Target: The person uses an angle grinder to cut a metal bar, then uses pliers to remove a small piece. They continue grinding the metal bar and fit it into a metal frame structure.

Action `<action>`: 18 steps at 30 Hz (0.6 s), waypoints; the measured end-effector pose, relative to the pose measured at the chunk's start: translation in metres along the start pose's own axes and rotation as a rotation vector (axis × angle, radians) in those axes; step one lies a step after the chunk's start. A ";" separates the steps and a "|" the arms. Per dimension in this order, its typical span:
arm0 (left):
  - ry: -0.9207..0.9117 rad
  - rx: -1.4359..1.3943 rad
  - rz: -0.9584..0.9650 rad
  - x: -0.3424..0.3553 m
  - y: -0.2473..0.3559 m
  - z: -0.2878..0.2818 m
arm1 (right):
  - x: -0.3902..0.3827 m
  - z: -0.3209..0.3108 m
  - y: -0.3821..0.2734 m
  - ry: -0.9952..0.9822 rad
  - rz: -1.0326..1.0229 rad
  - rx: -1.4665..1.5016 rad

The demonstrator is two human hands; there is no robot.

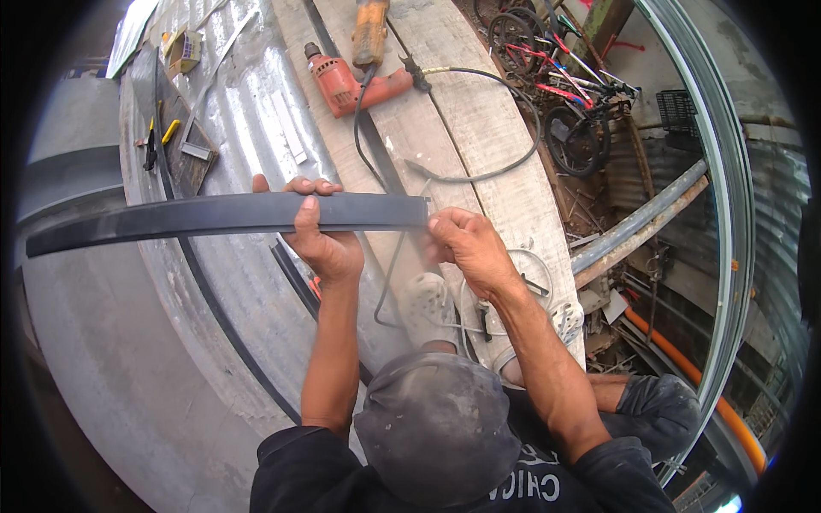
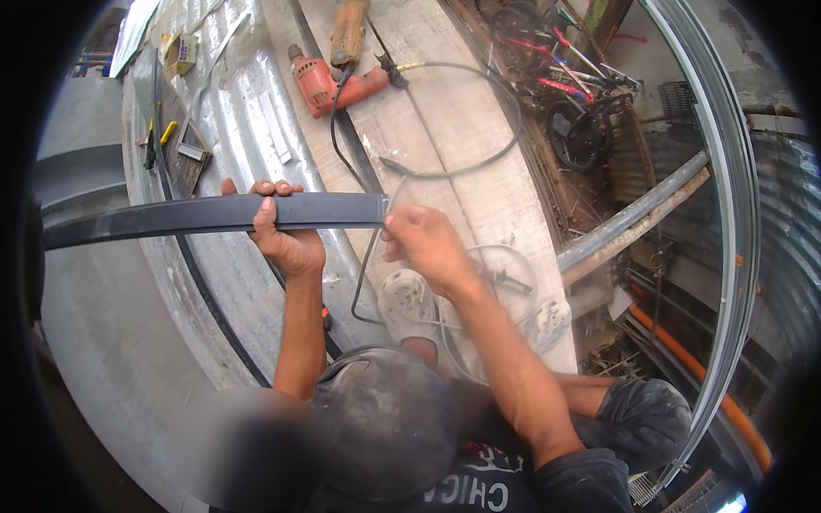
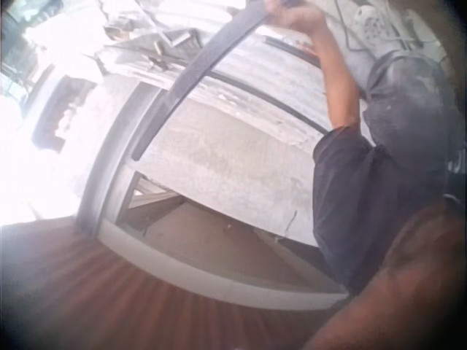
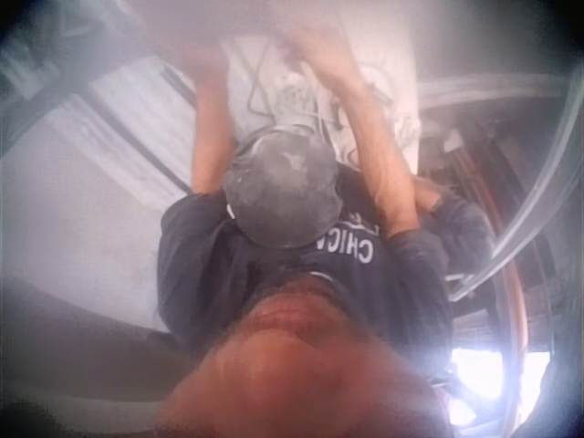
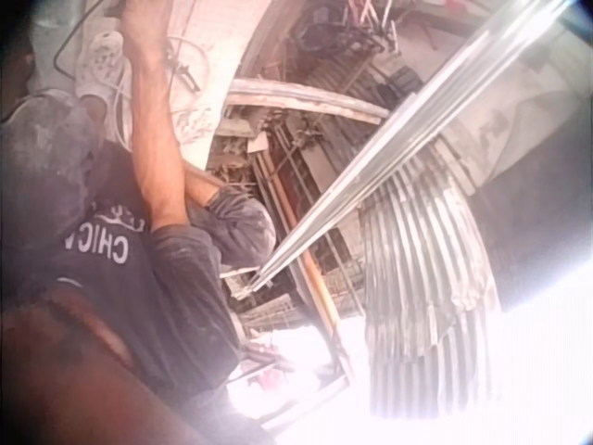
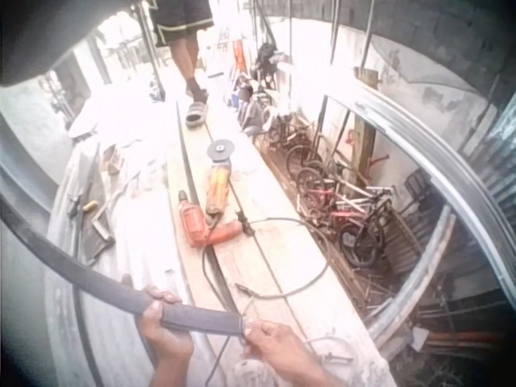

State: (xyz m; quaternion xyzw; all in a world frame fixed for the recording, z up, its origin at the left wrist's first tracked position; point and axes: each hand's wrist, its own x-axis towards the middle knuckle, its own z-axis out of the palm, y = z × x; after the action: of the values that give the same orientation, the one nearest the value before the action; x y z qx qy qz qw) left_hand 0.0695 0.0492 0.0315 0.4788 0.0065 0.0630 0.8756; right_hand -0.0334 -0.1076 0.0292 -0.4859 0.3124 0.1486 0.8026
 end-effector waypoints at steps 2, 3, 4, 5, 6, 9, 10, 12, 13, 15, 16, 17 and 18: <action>0.004 0.139 -0.053 -0.012 0.002 -0.005 | 0.005 -0.007 0.009 0.072 -0.080 -0.067; -0.024 0.133 -0.091 -0.017 0.003 -0.018 | 0.004 -0.010 0.012 0.114 -0.116 -0.099; 0.009 0.122 -0.128 -0.025 0.002 -0.023 | 0.004 -0.012 0.013 0.127 -0.123 -0.134; 0.042 0.112 -0.165 -0.032 0.002 -0.027 | 0.005 -0.014 0.012 0.140 -0.129 -0.169; 0.073 0.104 -0.200 -0.037 0.002 -0.031 | 0.006 -0.014 0.012 0.151 -0.138 -0.201; 0.155 0.048 -0.210 -0.045 -0.003 -0.049 | 0.003 -0.012 0.010 0.104 -0.168 -0.083; 0.191 0.029 -0.211 -0.046 -0.005 -0.053 | 0.003 -0.011 0.008 0.102 -0.173 -0.097; 0.248 0.020 -0.240 -0.050 -0.012 -0.057 | 0.003 -0.008 0.005 0.092 -0.185 -0.128; 0.277 0.014 -0.251 -0.051 -0.014 -0.058 | 0.005 -0.008 0.005 0.105 -0.180 -0.162; 0.317 -0.020 -0.283 -0.058 -0.017 -0.061 | 0.008 -0.008 0.007 0.132 -0.164 -0.230; 0.339 -0.036 -0.300 -0.062 -0.017 -0.062 | 0.008 -0.008 0.009 0.159 -0.189 -0.254; 0.334 -0.025 -0.324 -0.067 -0.017 -0.062 | 0.008 -0.008 0.013 0.185 -0.213 -0.279; 0.331 -0.016 -0.338 -0.070 -0.016 -0.062 | 0.012 -0.007 0.015 0.204 -0.243 -0.306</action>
State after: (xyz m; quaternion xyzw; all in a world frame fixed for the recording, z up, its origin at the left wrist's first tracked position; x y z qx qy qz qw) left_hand -0.0029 0.0840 -0.0191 0.4470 0.2298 -0.0068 0.8645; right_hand -0.0353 -0.1073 0.0087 -0.6486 0.3048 0.0465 0.6958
